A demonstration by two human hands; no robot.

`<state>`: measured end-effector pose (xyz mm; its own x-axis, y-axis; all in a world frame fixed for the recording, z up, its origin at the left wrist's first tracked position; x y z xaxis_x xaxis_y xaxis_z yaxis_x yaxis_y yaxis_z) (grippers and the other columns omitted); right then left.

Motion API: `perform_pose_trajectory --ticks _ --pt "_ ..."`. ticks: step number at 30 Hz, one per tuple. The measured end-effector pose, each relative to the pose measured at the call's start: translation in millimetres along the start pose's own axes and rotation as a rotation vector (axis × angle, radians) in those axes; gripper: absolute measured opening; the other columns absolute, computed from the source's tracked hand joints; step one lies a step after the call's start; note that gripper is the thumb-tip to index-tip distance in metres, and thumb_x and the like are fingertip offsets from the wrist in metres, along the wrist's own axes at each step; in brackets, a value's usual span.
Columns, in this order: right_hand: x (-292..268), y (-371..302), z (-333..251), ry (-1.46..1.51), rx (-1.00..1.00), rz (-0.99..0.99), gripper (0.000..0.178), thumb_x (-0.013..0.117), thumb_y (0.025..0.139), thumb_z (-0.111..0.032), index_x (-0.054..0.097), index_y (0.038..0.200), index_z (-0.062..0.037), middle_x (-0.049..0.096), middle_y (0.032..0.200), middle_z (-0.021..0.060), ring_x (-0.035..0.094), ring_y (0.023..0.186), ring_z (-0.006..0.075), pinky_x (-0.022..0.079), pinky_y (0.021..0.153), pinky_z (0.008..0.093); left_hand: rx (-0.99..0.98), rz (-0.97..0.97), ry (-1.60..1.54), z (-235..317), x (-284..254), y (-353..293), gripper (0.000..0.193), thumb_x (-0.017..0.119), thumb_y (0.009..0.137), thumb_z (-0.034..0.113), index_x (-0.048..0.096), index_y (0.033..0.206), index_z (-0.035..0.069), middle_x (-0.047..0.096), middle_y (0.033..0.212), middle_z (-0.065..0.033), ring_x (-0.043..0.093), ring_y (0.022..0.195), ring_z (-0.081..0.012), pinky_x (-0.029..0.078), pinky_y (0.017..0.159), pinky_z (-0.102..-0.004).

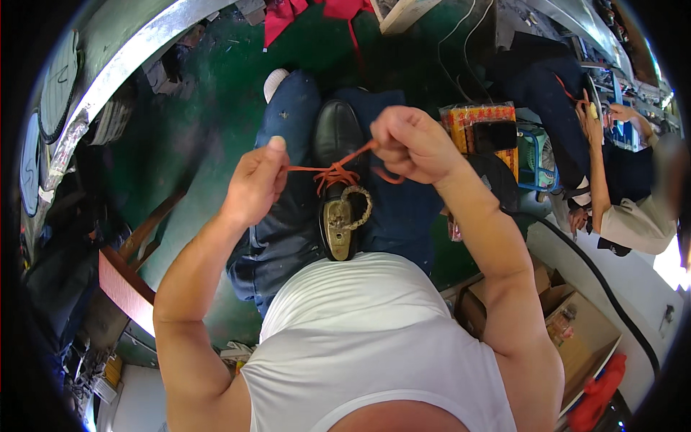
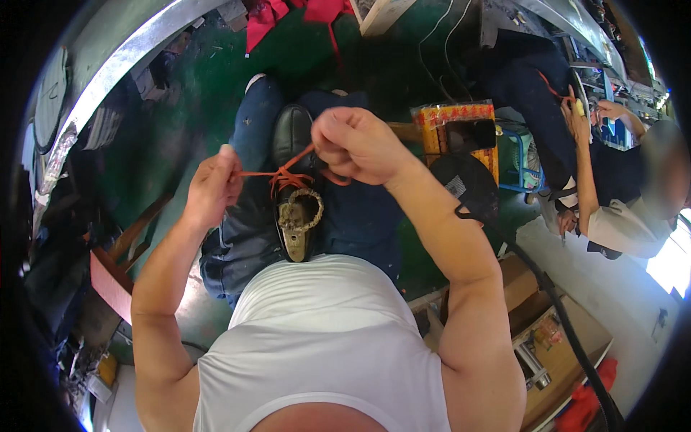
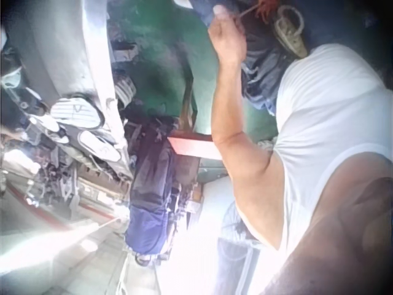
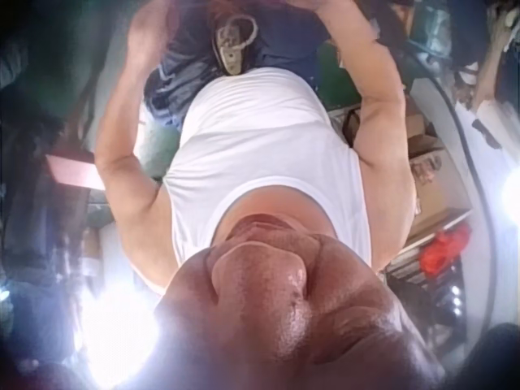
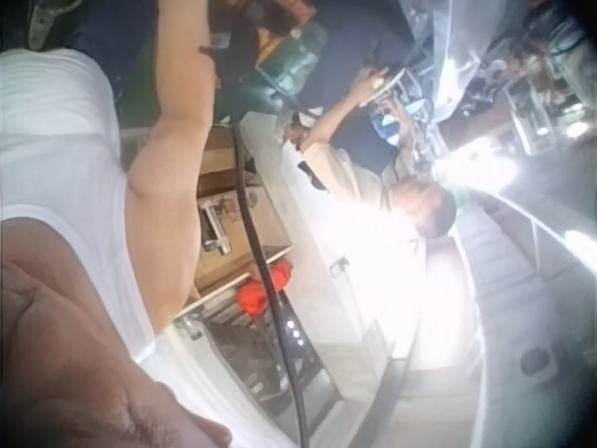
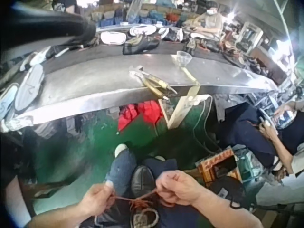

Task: Assembling shoes on an assembly line using tools and lacing them.

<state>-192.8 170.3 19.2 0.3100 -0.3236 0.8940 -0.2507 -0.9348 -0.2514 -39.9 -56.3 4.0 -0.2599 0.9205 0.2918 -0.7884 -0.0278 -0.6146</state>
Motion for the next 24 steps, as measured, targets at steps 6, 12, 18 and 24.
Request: perform_pose_trajectory --ticks 6,12,18,24 --pt "-24.0 -45.5 -12.7 -1.529 0.191 0.178 0.018 0.067 0.089 -0.019 0.071 0.086 -0.0021 0.06 0.063 0.0102 0.061 0.06 0.0192 0.048 0.061 0.0355 -0.199 -0.196 0.822 -2.3 -44.8 -7.5 0.031 0.07 0.092 0.022 0.062 0.068 0.004 0.061 0.063 0.0015 0.049 0.056 -0.0067 0.04 0.049 -0.0288" --pt "-10.4 23.2 29.2 -1.033 -0.366 0.559 0.013 0.075 0.085 -0.013 0.075 0.088 -0.0012 0.068 0.074 0.0031 0.058 0.066 0.0066 0.046 0.06 0.0251 -0.091 -0.547 -0.041 -5.0 -2.6 0.6 0.026 0.071 0.091 0.013 0.07 0.112 -0.001 0.066 0.085 -0.0045 0.051 0.066 -0.0068 0.038 0.053 -0.0213" --pt "29.2 10.7 46.8 -0.896 0.181 0.448 0.016 0.079 0.083 -0.016 0.074 0.084 -0.0013 0.064 0.066 -0.0012 0.051 0.052 0.0032 0.036 0.043 0.0194 0.015 -0.311 -0.399 -18.6 26.5 11.6 0.028 0.071 0.09 0.013 0.07 0.115 0.0 0.055 0.084 0.0013 0.039 0.056 -0.0053 0.026 0.046 -0.0204" --pt "20.8 5.9 49.5 -0.847 0.274 0.438 0.021 0.074 0.089 -0.022 0.073 0.088 -0.0011 0.061 0.068 -0.0011 0.051 0.056 0.0042 0.039 0.046 0.0227 0.497 -0.252 0.305 3.5 44.0 11.1 0.023 0.069 0.086 -0.004 0.072 0.108 0.002 0.063 0.09 -0.0032 0.06 0.081 -0.0128 0.048 0.068 -0.0256"
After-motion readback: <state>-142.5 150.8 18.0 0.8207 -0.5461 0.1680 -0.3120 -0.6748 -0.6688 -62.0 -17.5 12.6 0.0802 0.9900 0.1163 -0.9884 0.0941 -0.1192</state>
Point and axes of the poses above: each hand's wrist, its own y-axis towards the middle knuckle, its own x-axis out of the palm, z = x × y, the point moved 3 cm from there along y, towards the middle knuckle
